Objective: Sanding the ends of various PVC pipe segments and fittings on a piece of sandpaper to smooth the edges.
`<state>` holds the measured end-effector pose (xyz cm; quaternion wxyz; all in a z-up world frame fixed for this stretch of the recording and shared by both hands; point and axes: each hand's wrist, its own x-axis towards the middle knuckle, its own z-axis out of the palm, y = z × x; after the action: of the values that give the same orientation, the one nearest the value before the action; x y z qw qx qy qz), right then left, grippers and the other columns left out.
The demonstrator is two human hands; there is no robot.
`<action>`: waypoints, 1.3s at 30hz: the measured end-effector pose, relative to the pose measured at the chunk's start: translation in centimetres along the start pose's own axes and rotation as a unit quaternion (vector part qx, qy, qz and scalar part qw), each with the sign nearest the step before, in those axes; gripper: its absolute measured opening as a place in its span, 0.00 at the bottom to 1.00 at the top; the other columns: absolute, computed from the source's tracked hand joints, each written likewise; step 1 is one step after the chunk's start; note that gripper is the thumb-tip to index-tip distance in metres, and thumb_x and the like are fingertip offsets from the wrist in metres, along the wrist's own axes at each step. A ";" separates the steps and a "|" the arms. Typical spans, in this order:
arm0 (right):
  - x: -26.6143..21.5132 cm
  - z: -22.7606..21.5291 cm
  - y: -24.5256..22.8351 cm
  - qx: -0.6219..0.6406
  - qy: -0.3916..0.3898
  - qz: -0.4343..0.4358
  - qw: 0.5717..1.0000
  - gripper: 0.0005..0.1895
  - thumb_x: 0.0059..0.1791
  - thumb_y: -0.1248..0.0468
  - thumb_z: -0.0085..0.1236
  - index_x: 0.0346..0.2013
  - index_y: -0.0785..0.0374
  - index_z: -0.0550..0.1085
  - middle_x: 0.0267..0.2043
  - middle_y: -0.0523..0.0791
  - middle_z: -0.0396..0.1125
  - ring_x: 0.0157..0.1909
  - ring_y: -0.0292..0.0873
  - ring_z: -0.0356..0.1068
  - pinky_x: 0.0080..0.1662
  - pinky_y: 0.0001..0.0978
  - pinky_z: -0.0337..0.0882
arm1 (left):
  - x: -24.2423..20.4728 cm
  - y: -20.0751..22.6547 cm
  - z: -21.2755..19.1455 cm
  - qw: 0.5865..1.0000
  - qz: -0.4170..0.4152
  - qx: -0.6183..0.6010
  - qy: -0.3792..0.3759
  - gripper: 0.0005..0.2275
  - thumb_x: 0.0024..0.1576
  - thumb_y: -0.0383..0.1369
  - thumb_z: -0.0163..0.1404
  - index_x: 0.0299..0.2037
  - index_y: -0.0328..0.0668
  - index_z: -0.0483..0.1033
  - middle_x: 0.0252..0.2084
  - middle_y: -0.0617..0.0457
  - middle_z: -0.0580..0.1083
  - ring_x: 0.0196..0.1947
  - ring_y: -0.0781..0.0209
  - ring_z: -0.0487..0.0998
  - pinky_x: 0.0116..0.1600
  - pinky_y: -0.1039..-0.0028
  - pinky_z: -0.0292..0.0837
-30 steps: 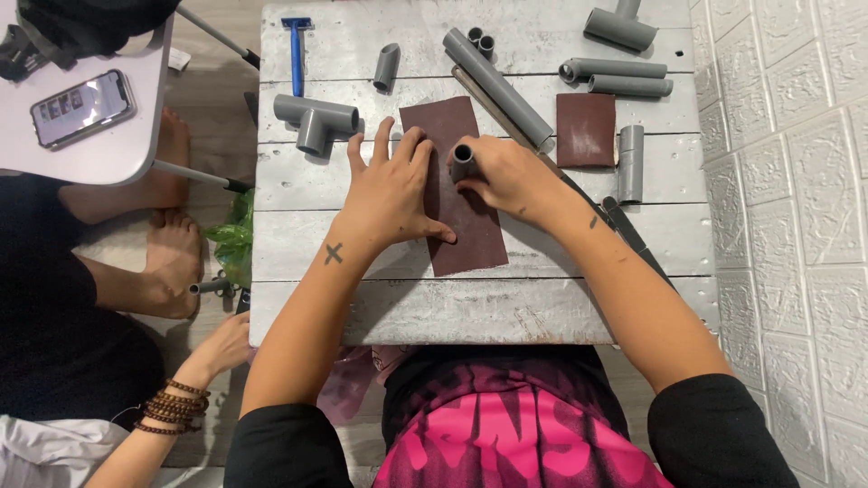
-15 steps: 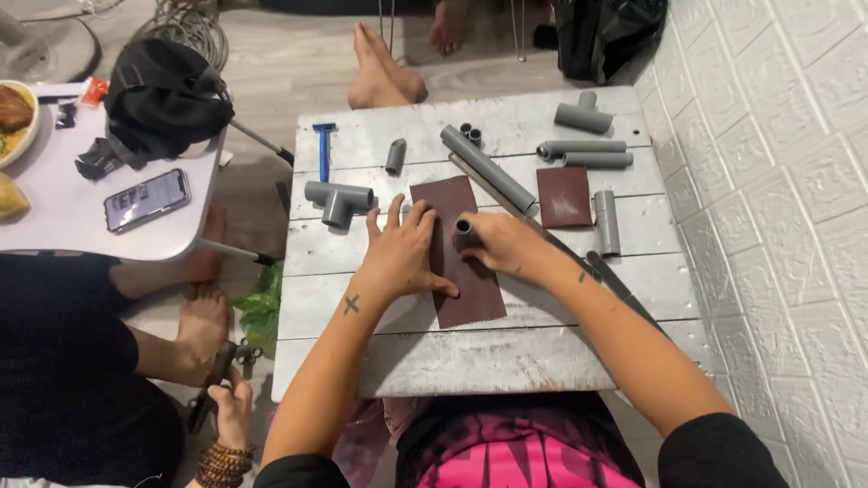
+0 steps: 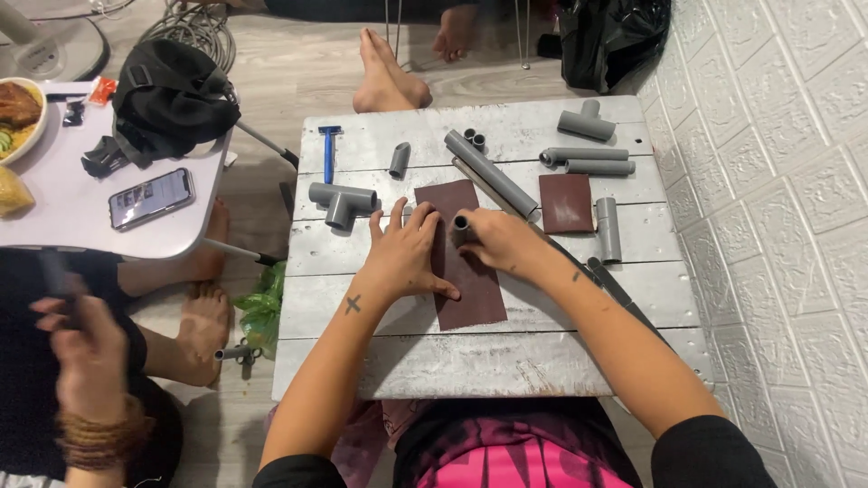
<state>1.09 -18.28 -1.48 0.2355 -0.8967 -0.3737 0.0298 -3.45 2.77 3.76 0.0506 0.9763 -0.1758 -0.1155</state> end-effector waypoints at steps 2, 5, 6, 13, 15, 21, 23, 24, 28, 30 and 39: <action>-0.4 -0.8 -0.3 -0.005 -0.004 0.013 1.000 0.20 0.44 0.61 0.67 0.47 0.57 0.69 0.34 0.46 0.72 0.42 0.51 0.76 0.47 0.39 0.76 | 0.1 -0.1 0.1 1.000 -0.002 -0.007 -0.004 0.58 0.30 0.68 0.65 0.68 0.39 0.62 0.70 0.43 0.62 0.73 0.31 0.51 0.67 0.32 0.45; -0.7 -0.1 -0.9 0.032 -0.022 0.006 0.999 0.19 0.44 0.64 0.66 0.47 0.59 0.69 0.34 0.49 0.72 0.43 0.53 0.76 0.47 0.43 0.76 | 0.3 -0.2 0.8 1.000 0.008 -0.013 -0.004 0.58 0.28 0.67 0.66 0.67 0.37 0.62 0.69 0.42 0.62 0.72 0.30 0.51 0.67 0.31 0.44; -0.5 0.6 -0.9 0.015 -0.011 0.000 1.000 0.20 0.44 0.61 0.67 0.47 0.58 0.69 0.34 0.48 0.72 0.43 0.52 0.76 0.47 0.42 0.76 | 0.5 -0.3 1.0 1.000 0.006 -0.009 -0.003 0.59 0.27 0.67 0.66 0.68 0.38 0.62 0.70 0.42 0.62 0.72 0.30 0.51 0.67 0.30 0.44; -0.8 -2.1 -1.9 -0.004 0.000 0.012 1.000 0.19 0.45 0.58 0.67 0.43 0.58 0.67 0.31 0.49 0.71 0.40 0.56 0.75 0.44 0.47 0.76 | 0.1 -0.2 0.5 1.000 0.011 -0.015 0.010 0.58 0.28 0.66 0.68 0.67 0.36 0.62 0.69 0.41 0.62 0.71 0.28 0.52 0.65 0.30 0.43; -1.1 -1.1 -2.2 0.009 -0.010 0.013 1.000 0.18 0.44 0.60 0.67 0.42 0.57 0.67 0.31 0.48 0.71 0.40 0.55 0.75 0.44 0.46 0.76 | 0.1 -0.3 1.1 1.000 0.012 -0.016 0.009 0.58 0.27 0.66 0.68 0.66 0.36 0.63 0.68 0.40 0.63 0.71 0.28 0.53 0.65 0.30 0.44; -0.1 -2.0 -2.4 0.002 0.006 0.010 1.000 0.17 0.46 0.60 0.67 0.41 0.56 0.67 0.30 0.45 0.71 0.39 0.52 0.76 0.43 0.44 0.76 | 0.1 -0.2 0.8 0.999 0.008 -0.023 0.022 0.58 0.26 0.65 0.70 0.66 0.35 0.64 0.68 0.40 0.63 0.71 0.28 0.53 0.64 0.30 0.45; -0.5 -2.5 -3.0 -0.006 0.005 0.014 1.000 0.18 0.46 0.59 0.67 0.41 0.56 0.66 0.30 0.45 0.71 0.39 0.52 0.76 0.42 0.45 0.76 | 0.1 -0.3 0.9 0.999 0.008 -0.026 0.024 0.58 0.27 0.64 0.70 0.66 0.35 0.64 0.68 0.40 0.63 0.71 0.28 0.53 0.65 0.29 0.44; -0.6 -2.3 -3.3 0.017 -0.001 0.011 1.000 0.17 0.45 0.60 0.67 0.40 0.56 0.67 0.30 0.47 0.72 0.39 0.54 0.76 0.42 0.47 0.76 | 0.2 -0.4 1.0 0.999 0.013 -0.028 0.029 0.57 0.27 0.64 0.70 0.65 0.34 0.65 0.68 0.39 0.63 0.71 0.27 0.53 0.64 0.29 0.44; 0.4 -0.7 -2.2 0.014 0.015 -0.004 1.000 0.15 0.45 0.62 0.68 0.39 0.54 0.69 0.28 0.45 0.73 0.37 0.52 0.77 0.42 0.43 0.75 | 0.3 -0.5 1.4 0.999 0.017 -0.025 0.036 0.58 0.26 0.64 0.70 0.65 0.35 0.64 0.67 0.39 0.63 0.71 0.27 0.52 0.64 0.29 0.45; 0.1 -2.0 -2.6 0.021 0.022 0.001 1.000 0.15 0.45 0.63 0.68 0.39 0.55 0.69 0.28 0.45 0.73 0.37 0.54 0.76 0.42 0.44 0.75 | 0.2 -0.4 1.1 0.999 0.015 -0.030 0.031 0.58 0.27 0.64 0.71 0.66 0.35 0.64 0.68 0.39 0.63 0.71 0.27 0.52 0.64 0.29 0.44; 0.3 -0.1 -1.4 -0.008 0.048 0.013 0.999 0.17 0.42 0.63 0.69 0.39 0.56 0.69 0.27 0.47 0.72 0.34 0.56 0.76 0.41 0.47 0.76 | 0.5 -0.4 1.2 0.999 0.024 -0.017 0.031 0.58 0.25 0.63 0.71 0.66 0.34 0.64 0.68 0.39 0.62 0.70 0.26 0.52 0.63 0.28 0.45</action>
<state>0.40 -17.30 -0.70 0.2454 -0.9039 -0.3502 -0.0128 -3.20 2.87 2.47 0.0758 0.9739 -0.1958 -0.0867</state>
